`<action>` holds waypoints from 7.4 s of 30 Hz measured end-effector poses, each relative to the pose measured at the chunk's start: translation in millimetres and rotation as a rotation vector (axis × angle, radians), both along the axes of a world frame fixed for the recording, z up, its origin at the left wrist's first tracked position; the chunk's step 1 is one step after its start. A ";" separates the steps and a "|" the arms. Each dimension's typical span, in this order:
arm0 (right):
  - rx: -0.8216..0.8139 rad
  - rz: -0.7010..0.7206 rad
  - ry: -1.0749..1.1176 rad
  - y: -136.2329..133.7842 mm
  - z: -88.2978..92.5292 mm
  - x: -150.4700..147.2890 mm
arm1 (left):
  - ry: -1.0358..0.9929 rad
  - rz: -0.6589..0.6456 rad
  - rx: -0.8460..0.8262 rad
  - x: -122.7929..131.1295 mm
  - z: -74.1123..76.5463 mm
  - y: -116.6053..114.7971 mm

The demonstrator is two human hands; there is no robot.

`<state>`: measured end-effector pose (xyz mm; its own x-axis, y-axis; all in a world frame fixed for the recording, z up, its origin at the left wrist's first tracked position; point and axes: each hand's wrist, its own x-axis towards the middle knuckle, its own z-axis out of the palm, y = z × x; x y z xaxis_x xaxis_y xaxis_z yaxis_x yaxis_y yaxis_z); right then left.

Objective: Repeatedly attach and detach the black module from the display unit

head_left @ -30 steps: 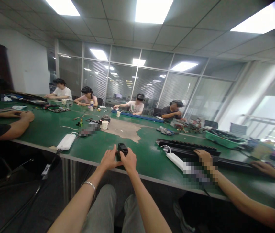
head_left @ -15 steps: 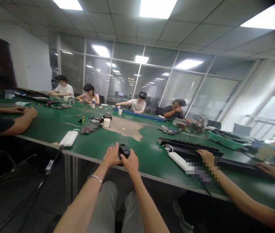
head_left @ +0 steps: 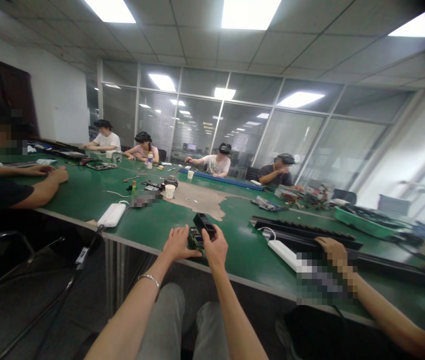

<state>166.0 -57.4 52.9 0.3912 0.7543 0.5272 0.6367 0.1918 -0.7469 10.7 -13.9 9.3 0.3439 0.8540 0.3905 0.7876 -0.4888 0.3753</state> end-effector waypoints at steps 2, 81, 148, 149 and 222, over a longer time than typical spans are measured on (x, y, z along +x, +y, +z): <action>0.009 -0.025 0.027 1.9 -1.0 12.9 | 0.015 0.011 -0.016 0.8 1.4 -0.3; -0.116 -0.024 -0.199 2.4 5.9 -6.0 | 0.015 -0.001 -0.063 1.7 5.2 -2.7; -0.229 0.080 -0.337 3.5 -30.7 -1.7 | -0.007 0.018 -0.044 5.1 7.3 -5.7; -0.186 0.078 -0.310 4.3 -34.1 -0.3 | -0.009 0.019 -0.040 5.2 6.5 -5.2; -0.046 0.066 -0.295 4.5 -23.5 -4.8 | -0.005 0.026 -0.053 4.4 8.4 -5.7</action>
<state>161.1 -52.9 29.4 0.1750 0.7989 0.5755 0.8148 0.2106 -0.5401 15.1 -19.6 17.7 0.3195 0.8822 0.3460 0.7977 -0.4475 0.4042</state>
